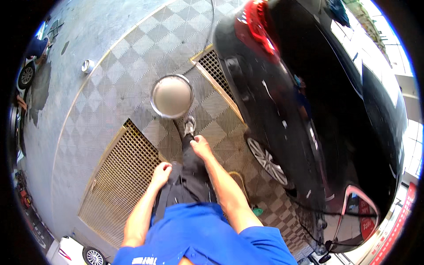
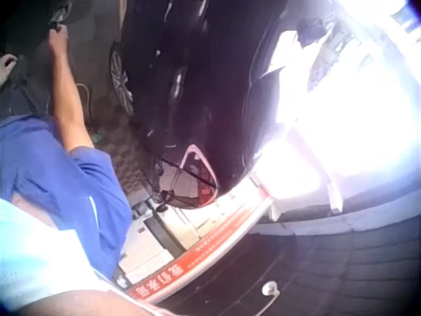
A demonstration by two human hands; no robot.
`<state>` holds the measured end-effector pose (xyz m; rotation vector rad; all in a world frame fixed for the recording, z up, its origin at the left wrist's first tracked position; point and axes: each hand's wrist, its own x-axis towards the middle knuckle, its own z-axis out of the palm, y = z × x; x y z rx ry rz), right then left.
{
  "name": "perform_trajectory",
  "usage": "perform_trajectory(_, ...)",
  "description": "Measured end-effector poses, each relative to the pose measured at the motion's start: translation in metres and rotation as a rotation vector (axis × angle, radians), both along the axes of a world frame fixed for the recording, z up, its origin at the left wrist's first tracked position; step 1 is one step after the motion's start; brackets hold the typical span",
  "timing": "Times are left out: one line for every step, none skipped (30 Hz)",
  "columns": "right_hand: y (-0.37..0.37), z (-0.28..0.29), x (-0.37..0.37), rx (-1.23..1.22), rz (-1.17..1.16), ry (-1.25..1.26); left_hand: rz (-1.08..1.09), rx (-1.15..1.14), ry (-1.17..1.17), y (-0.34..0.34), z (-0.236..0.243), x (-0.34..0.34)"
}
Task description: The person handles sandpaper and a bucket of water to wet-sand the rear fender and window trim of a black car, then operates a power buffer on the lower side of the car.
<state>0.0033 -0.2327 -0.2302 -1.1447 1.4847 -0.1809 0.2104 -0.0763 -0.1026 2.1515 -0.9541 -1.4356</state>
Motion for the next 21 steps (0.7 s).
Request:
perform_trajectory(-0.026, -0.008, 0.027, -0.016, 0.055, 0.003, 0.048, -0.019, 0.008, -0.023, -0.007, 0.007)
perform_trajectory(-0.055, -0.006, 0.052, -0.046, 0.191, -0.003, 0.081, 0.003, 0.028, -0.029, -0.009, 0.009)
perform_trajectory(-0.086, 0.012, 0.079, 0.001, 0.257, 0.041, 0.099, 0.019, 0.066, -0.048, -0.007, 0.017)
perform_trajectory(-0.111, 0.013, 0.1, -0.025, 0.256, 0.109, 0.104, 0.06, 0.09, -0.067, -0.008, 0.027)
perform_trajectory(-0.138, 0.001, 0.118, 0.018, 0.278, 0.178, 0.134, 0.057, 0.12, -0.086, -0.015, 0.036)
perform_trajectory(-0.158, -0.014, 0.137, 0.111, 0.312, 0.201, 0.188, 0.069, 0.143, -0.091, -0.026, 0.044)
perform_trajectory(-0.18, -0.031, 0.154, 0.085, 0.323, 0.242, 0.275, 0.057, 0.198, -0.096, -0.048, 0.051)
perform_trajectory(-0.195, -0.058, 0.165, 0.065, 0.321, 0.289, 0.326, 0.077, 0.284, -0.109, -0.062, 0.059)
perform_trajectory(-0.21, -0.08, 0.181, 0.105, 0.361, 0.315, 0.347, 0.086, 0.28, -0.112, -0.081, 0.066)
perform_trajectory(-0.218, -0.102, 0.194, 0.139, 0.399, 0.341, 0.363, 0.099, 0.278, -0.114, -0.101, 0.072)
perform_trajectory(-0.226, -0.126, 0.206, 0.174, 0.435, 0.362, 0.403, 0.131, 0.324, -0.116, -0.123, 0.077)
perform_trajectory(-0.236, -0.152, 0.22, 0.19, 0.463, 0.378, 0.427, 0.146, 0.365, -0.124, -0.143, 0.085)
perform_trajectory(-0.24, -0.179, 0.235, 0.147, 0.489, 0.425, 0.392, 0.171, 0.347, -0.125, -0.156, 0.091)
perform_trajectory(-0.242, -0.222, 0.246, 0.107, 0.514, 0.483, 0.355, 0.197, 0.342, -0.125, -0.178, 0.096)
perform_trajectory(-0.235, -0.257, 0.248, 0.083, 0.55, 0.536, 0.349, 0.238, 0.352, -0.122, -0.193, 0.1)
perform_trajectory(-0.24, -0.293, 0.249, 0.044, 0.518, 0.498, 0.343, 0.285, 0.371, -0.119, -0.207, 0.102)
perform_trajectory(-0.243, -0.297, 0.277, 0.148, 0.505, 0.505, 0.364, 0.355, 0.363, -0.118, -0.211, 0.112)
perform_trajectory(-0.25, -0.322, 0.281, 0.079, 0.537, 0.582, 0.357, 0.388, 0.375, -0.128, -0.219, 0.118)
perform_trajectory(-0.252, -0.344, 0.288, 0.075, 0.584, 0.615, 0.427, 0.369, 0.428, -0.127, -0.225, 0.119)
perform_trajectory(-0.255, -0.364, 0.281, 0.085, 0.635, 0.662, 0.378, 0.402, 0.452, -0.136, -0.226, 0.122)
perform_trajectory(-0.25, -0.383, 0.284, 0.108, 0.711, 0.69, 0.4, 0.402, 0.518, -0.143, -0.22, 0.126)
